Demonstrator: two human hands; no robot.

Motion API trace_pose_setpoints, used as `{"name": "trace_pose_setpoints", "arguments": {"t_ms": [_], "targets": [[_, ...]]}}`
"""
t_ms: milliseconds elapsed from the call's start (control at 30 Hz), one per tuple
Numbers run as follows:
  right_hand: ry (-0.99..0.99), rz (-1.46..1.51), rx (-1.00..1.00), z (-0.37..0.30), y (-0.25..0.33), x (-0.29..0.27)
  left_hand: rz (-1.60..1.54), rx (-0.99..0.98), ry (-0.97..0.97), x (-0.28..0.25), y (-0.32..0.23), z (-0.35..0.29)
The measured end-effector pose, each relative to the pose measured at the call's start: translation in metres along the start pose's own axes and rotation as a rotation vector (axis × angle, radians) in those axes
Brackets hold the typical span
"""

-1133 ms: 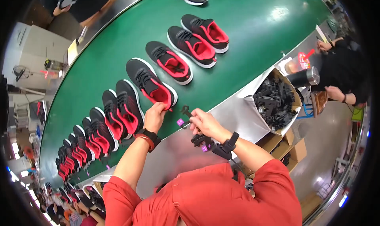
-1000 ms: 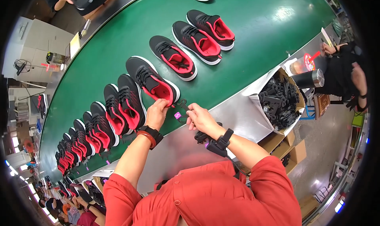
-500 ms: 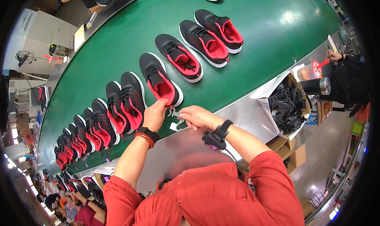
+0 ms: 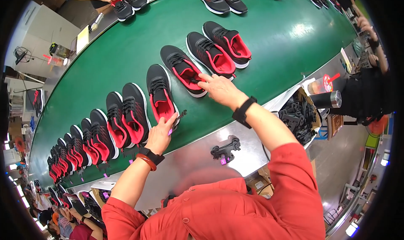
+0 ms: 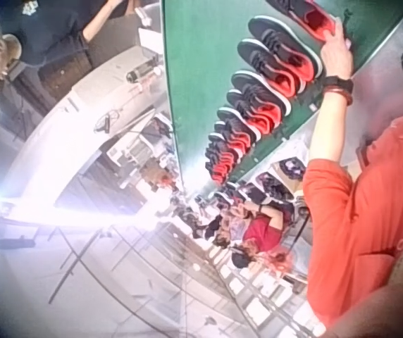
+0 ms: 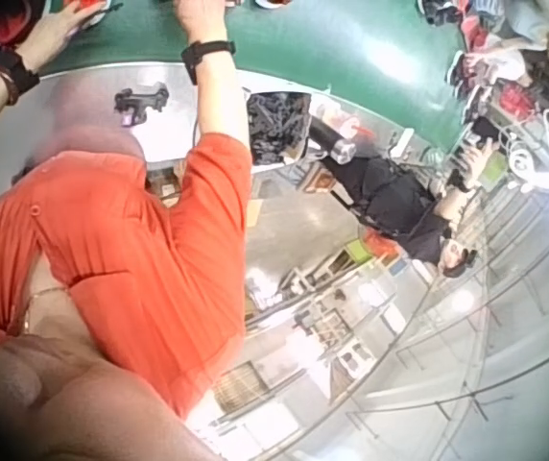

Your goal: Attaching tags to shoes on a conveyor belt in a shoe factory.

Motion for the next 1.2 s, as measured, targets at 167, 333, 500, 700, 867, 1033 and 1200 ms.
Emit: {"name": "trace_pose_setpoints", "arguments": {"t_ms": [167, 333, 500, 700, 867, 1033, 1200], "targets": [[0.123, 0.092, -0.106, 0.017, -0.003, 0.028, -0.268, -0.172, 0.018, 0.001, 0.010, 0.002], [0.201, -0.012, -0.304, 0.012, 0.038, 0.034, -0.292, -0.194, 0.009, 0.007, 0.014, 0.004], [0.114, -0.139, -0.317, 0.015, 0.072, 0.032, -0.270, -0.190, 0.002, 0.008, 0.015, 0.003], [0.182, -0.155, -0.317, 0.022, 0.081, 0.037, -0.227, -0.173, -0.003, 0.008, 0.017, 0.001], [0.143, -0.145, -0.307, 0.023, 0.082, 0.028, -0.217, -0.174, -0.013, 0.008, 0.021, -0.002], [0.214, -0.174, -0.299, 0.028, 0.091, 0.037, -0.223, -0.199, 0.003, 0.005, 0.019, -0.004], [0.052, -0.062, -0.274, 0.033, 0.089, 0.034, -0.442, -0.081, -0.264, -0.012, 0.018, -0.015]]}}
Point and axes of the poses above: each hand's wrist, its own z-axis towards the middle knuckle, its own x-axis out of the palm, y = z × x, the point moved 7 cm from there along z, towards the middle knuckle, and after that the axes turned 1 degree about z, right-handed, at the moved point
